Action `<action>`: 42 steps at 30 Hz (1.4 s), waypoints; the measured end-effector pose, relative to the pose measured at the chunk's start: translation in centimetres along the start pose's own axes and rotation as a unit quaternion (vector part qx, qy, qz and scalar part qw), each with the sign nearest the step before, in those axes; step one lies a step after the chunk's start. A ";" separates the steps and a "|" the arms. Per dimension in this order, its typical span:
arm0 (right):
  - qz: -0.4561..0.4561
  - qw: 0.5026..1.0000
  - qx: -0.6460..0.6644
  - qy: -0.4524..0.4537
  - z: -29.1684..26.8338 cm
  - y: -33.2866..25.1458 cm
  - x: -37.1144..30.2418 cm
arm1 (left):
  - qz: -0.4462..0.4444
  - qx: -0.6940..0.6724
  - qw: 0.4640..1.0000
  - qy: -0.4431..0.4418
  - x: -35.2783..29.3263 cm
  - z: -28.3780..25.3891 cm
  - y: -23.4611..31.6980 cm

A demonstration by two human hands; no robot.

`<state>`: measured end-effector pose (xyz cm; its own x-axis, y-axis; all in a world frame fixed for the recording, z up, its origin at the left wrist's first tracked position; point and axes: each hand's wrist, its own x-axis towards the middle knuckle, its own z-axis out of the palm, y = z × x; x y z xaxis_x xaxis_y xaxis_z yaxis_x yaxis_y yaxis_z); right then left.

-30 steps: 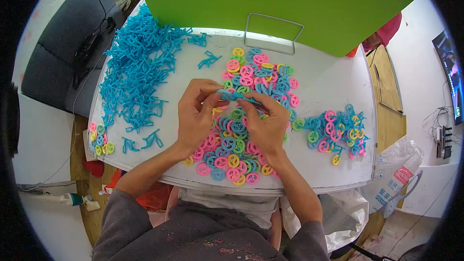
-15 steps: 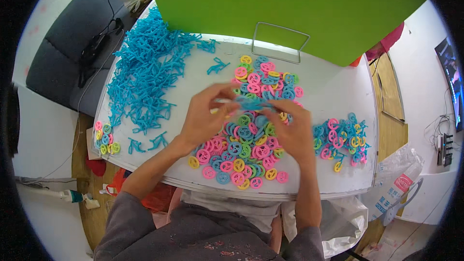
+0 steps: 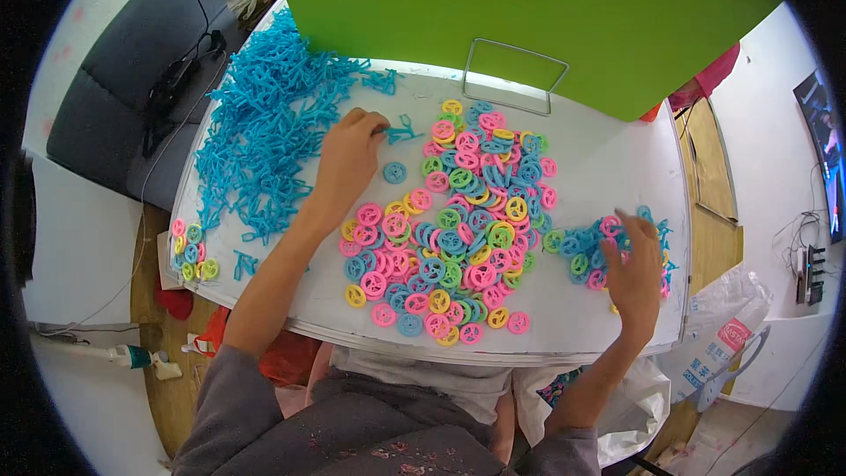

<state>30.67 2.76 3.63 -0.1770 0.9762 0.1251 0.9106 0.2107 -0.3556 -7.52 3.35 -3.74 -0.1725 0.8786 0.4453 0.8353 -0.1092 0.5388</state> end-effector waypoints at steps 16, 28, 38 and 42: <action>-0.090 0.890 0.439 -0.081 9.1 -12.6 3.4 | 0.002 -0.019 0.999 -0.044 -1.9 -1.8 1.6; -0.067 0.901 0.420 -0.084 9.5 -12.0 3.4 | -0.206 -0.349 0.897 -0.176 -1.3 -2.7 4.2; -0.053 0.908 0.412 -0.059 8.9 -12.3 3.3 | 0.094 -0.029 0.995 -0.001 -2.1 1.4 2.0; -0.044 0.912 0.403 -0.063 8.9 -12.2 3.3 | -0.015 -0.179 0.983 -0.033 -2.0 0.3 2.8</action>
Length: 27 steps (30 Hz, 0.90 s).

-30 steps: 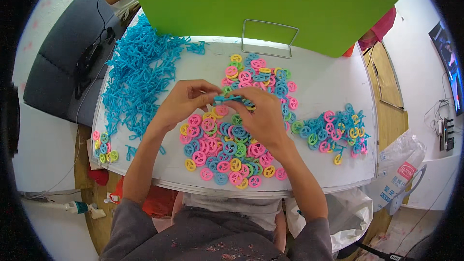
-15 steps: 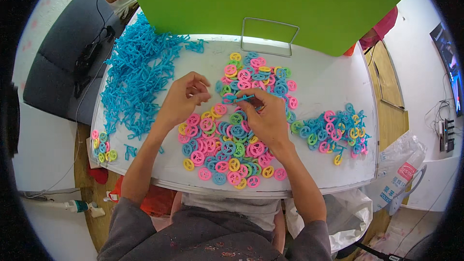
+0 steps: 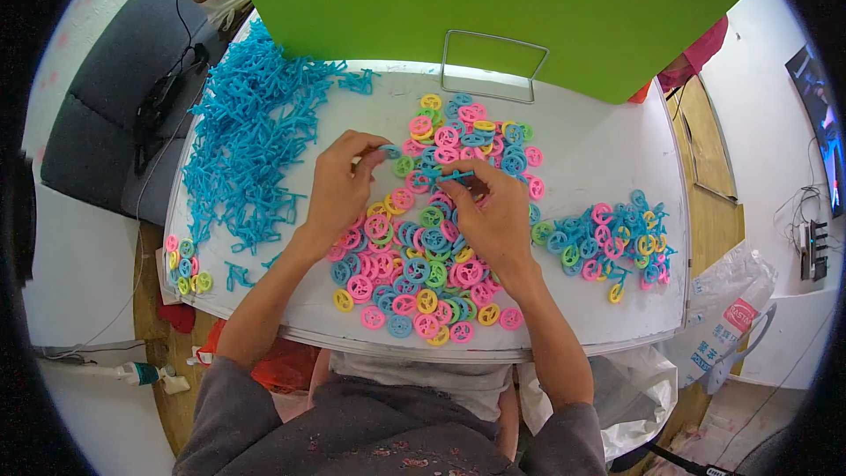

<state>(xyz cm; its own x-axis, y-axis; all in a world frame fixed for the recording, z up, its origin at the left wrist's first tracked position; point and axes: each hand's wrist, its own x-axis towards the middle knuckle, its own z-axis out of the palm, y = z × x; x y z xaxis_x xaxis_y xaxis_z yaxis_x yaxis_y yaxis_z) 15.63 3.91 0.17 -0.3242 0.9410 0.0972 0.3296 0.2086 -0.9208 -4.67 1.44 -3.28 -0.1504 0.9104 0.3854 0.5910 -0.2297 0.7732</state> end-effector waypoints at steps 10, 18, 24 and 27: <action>0.000 0.999 0.036 -0.022 0.1 0.5 -0.2 | -0.201 -0.345 0.911 -0.107 -0.6 -0.6 2.9; -0.053 0.998 0.031 -0.021 0.8 0.4 -0.6 | -0.227 -0.364 0.900 -0.081 -1.4 0.6 2.4; 0.013 0.998 0.066 -0.010 1.3 0.6 -0.6 | -0.169 -0.312 0.934 -0.032 -2.2 1.4 2.8; 0.047 0.998 0.043 -0.006 1.1 -0.7 -0.8 | -0.158 -0.321 0.934 -0.018 -1.8 1.1 4.0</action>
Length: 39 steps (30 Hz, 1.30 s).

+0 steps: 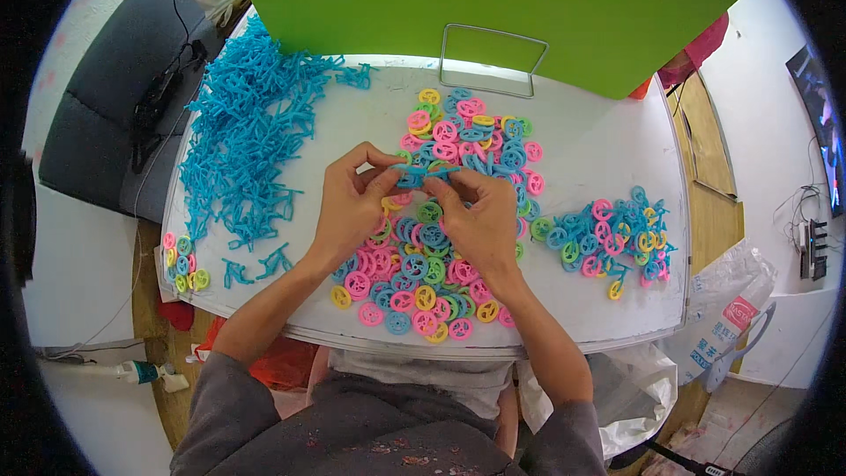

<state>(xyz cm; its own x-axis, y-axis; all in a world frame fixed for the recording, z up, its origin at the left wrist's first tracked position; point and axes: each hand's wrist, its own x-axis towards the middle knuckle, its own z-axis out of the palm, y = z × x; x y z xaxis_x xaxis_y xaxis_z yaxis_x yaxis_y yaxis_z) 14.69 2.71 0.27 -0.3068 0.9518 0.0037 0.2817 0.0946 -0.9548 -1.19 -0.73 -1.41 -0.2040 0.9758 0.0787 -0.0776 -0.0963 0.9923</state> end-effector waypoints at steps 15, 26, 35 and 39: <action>0.039 0.978 0.200 -0.037 -0.5 1.6 0.7 | 0.085 -0.009 0.996 0.035 -1.0 0.8 -1.7; -0.013 0.994 0.076 0.076 1.0 1.1 -0.3 | 0.101 0.014 0.993 0.067 -1.1 1.1 -0.6; -0.038 0.990 0.117 -0.071 -1.7 0.5 0.8 | -0.036 0.040 0.997 -0.060 0.7 -1.2 0.3; -0.040 0.965 0.202 -0.165 -2.8 0.2 1.0 | -0.156 -0.160 0.968 -0.115 0.5 -1.4 0.6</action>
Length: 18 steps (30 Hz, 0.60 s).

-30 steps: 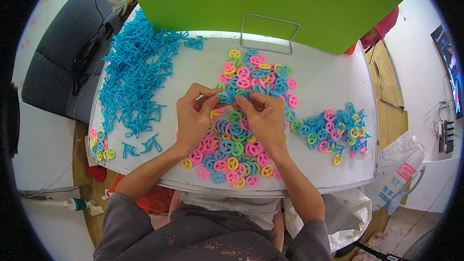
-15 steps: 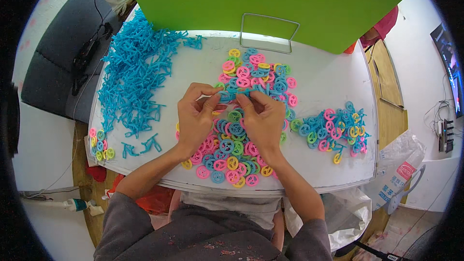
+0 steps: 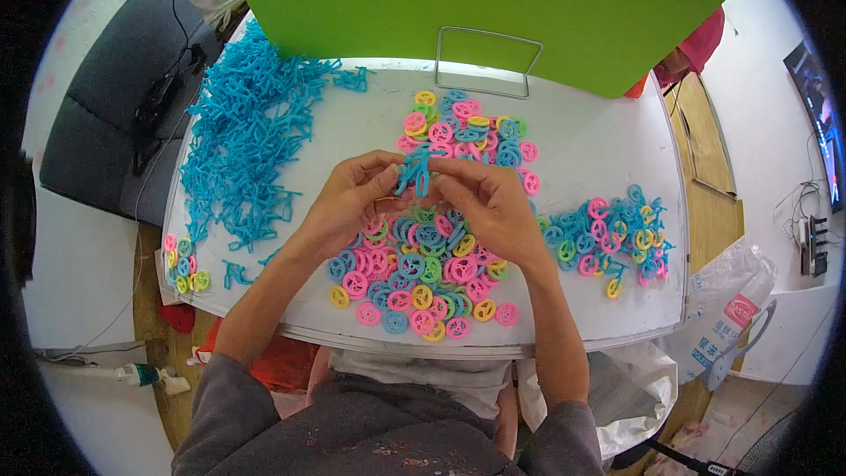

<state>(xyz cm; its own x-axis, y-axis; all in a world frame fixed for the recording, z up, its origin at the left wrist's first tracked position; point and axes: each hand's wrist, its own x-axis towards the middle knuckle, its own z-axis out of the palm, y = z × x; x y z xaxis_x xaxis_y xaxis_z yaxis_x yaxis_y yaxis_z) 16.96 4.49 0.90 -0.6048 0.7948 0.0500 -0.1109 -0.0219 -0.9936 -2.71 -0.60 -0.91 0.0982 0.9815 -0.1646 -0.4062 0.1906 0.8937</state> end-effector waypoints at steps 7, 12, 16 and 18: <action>-0.027 0.995 -0.016 0.096 -0.3 2.4 0.6 | -0.082 -0.103 0.988 -0.085 0.3 0.5 -1.1; -0.055 0.995 0.055 0.066 0.1 0.9 0.3 | -0.061 0.006 0.998 -0.027 0.2 2.2 -0.7; -0.103 0.986 0.031 0.124 -0.5 -0.2 0.2 | 0.260 0.531 0.805 0.062 0.5 2.8 -1.7; -0.090 0.988 0.019 0.126 -1.1 -0.7 0.1 | 0.287 0.564 0.773 0.034 0.9 3.4 -1.7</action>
<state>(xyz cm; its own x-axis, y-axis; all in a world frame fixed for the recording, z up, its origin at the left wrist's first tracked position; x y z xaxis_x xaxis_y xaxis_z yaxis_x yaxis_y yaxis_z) 17.83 5.24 1.45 -0.3574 0.9134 0.1948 -0.2310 0.1156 -0.9661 1.17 -0.10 -1.18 0.1329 0.9039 0.4065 0.6903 -0.3787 0.6165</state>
